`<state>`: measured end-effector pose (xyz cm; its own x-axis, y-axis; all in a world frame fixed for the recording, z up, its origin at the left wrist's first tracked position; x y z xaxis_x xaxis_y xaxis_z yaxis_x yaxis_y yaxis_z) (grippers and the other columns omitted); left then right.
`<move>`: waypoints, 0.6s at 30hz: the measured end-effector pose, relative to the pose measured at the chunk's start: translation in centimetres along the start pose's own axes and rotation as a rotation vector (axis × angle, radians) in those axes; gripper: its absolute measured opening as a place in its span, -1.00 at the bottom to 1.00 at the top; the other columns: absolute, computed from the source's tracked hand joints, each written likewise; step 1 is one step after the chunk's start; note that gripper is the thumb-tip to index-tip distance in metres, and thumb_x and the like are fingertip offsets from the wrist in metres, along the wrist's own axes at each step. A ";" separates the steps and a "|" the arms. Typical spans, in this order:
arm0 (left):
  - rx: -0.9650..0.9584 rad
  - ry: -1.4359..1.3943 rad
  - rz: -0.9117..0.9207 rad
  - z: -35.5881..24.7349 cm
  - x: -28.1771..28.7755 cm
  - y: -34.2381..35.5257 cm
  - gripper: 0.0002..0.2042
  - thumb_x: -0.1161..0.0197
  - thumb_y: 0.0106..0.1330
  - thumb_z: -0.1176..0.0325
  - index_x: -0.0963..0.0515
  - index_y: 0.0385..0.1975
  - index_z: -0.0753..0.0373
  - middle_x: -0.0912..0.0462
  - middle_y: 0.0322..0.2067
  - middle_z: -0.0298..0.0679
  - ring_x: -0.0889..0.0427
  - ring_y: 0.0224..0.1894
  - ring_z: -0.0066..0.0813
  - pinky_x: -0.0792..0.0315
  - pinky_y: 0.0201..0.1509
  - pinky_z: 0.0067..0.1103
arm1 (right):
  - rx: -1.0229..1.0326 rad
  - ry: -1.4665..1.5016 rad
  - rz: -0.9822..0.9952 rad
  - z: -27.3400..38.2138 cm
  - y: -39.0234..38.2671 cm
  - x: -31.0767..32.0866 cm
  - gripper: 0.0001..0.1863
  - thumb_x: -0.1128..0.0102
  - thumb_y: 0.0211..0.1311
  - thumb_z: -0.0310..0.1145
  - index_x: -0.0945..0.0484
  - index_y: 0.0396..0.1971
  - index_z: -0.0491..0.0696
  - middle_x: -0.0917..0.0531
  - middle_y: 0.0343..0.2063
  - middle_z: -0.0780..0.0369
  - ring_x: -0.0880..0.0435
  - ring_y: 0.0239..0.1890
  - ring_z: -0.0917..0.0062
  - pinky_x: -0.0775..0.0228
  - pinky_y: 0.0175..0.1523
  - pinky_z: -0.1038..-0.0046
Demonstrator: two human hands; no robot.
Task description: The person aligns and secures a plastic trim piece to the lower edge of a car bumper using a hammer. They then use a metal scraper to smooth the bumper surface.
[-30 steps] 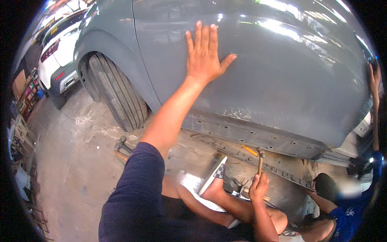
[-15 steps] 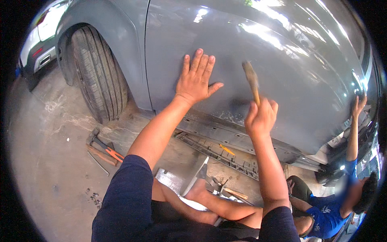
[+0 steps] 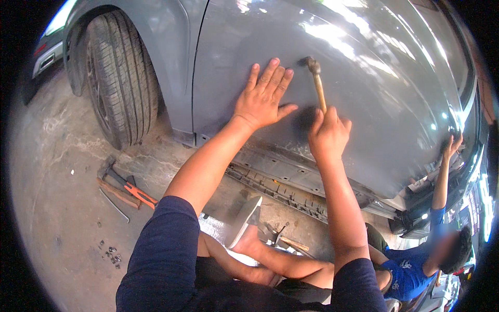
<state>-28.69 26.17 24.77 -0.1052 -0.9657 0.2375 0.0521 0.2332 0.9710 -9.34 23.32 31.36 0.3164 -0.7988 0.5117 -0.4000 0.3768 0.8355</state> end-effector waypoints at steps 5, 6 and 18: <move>-0.008 0.017 -0.019 0.0 0.0 0.4 0.05 -0.03 0.41 -0.44 0.11 0.67 0.21 -0.07 0.61 -0.05 0.18 0.71 -0.06 0.35 0.70 0.08 | 0.003 0.076 -0.135 -1.4 -0.4 1.2 -0.75 -0.16 0.50 -0.22 -0.49 -0.35 -0.08 -0.62 -0.59 0.05 -0.58 -0.46 0.04 -0.32 -0.01 0.11; -0.017 0.012 -0.027 0.0 0.1 0.4 0.05 -0.03 0.41 -0.44 0.10 0.67 0.22 -0.10 0.60 -0.04 0.18 0.71 -0.06 0.35 0.69 0.08 | -0.022 0.051 -0.091 -2.0 -0.3 0.9 -0.74 -0.15 0.50 -0.22 -0.49 -0.35 -0.08 -0.62 -0.59 0.05 -0.58 -0.46 0.04 -0.32 0.00 0.11; -0.021 0.033 -0.010 0.1 -0.1 0.2 0.08 -0.08 0.40 -0.42 0.14 0.66 0.25 -0.13 0.57 0.02 0.15 0.70 0.02 0.32 0.66 0.13 | -0.072 0.101 -0.187 -5.5 -3.5 1.5 -0.77 -0.12 0.51 -0.25 -0.47 -0.34 -0.06 -0.56 -0.64 0.08 -0.56 -0.45 0.00 -0.32 0.08 0.06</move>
<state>-28.77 26.36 24.98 -0.0726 -0.9713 0.2267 0.0721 0.2216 0.9725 -2.73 23.34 30.28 0.4655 -0.8081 0.3610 -0.2651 0.2619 0.9280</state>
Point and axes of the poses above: each hand's wrist, its own y-axis towards the middle knuckle, its own x-axis out of the back of the hand, z = x × y, the point moved 4 cm from there along y, towards the middle knuckle
